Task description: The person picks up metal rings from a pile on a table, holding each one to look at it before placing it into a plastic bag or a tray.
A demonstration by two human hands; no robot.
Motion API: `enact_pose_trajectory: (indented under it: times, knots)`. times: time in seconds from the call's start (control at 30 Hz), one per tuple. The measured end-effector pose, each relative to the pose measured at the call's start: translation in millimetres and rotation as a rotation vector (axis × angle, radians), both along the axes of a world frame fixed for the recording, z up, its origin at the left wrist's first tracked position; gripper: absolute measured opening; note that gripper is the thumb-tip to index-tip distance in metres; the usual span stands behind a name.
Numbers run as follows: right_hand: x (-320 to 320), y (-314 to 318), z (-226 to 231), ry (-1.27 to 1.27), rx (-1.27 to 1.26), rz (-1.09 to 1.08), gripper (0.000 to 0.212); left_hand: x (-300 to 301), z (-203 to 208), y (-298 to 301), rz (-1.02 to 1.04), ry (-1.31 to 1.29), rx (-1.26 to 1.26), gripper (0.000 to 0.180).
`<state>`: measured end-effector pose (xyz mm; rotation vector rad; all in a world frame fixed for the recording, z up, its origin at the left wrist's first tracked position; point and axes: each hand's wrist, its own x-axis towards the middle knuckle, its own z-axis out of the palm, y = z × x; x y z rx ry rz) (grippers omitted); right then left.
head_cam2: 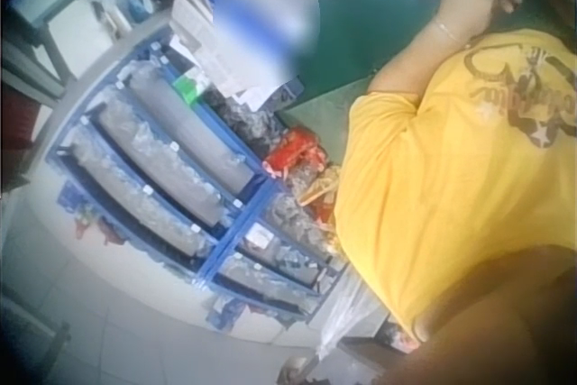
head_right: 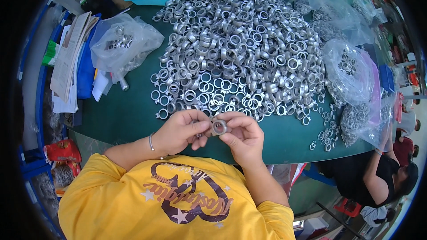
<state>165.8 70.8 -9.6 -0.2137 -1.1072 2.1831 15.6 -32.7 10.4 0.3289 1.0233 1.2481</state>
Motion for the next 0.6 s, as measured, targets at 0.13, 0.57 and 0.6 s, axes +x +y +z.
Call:
enact_pose_trajectory:
  times: [0.13, 0.57, 0.6]
  knots:
    - [-1, 6, 25, -0.2, 0.776, -0.118, 0.014, 1, 6, 0, 0.067, -0.39, -0.107, 0.02]
    - [-13, 37, 12, -0.898, 1.548, -0.439, 0.017, 2, 1, -2, 0.012, -0.187, -0.052, 0.01]
    - [-13, 38, 12, -0.899, 1.571, -0.443, 0.017, 2, 2, -1, 0.011, -0.185, -0.051, 0.01]
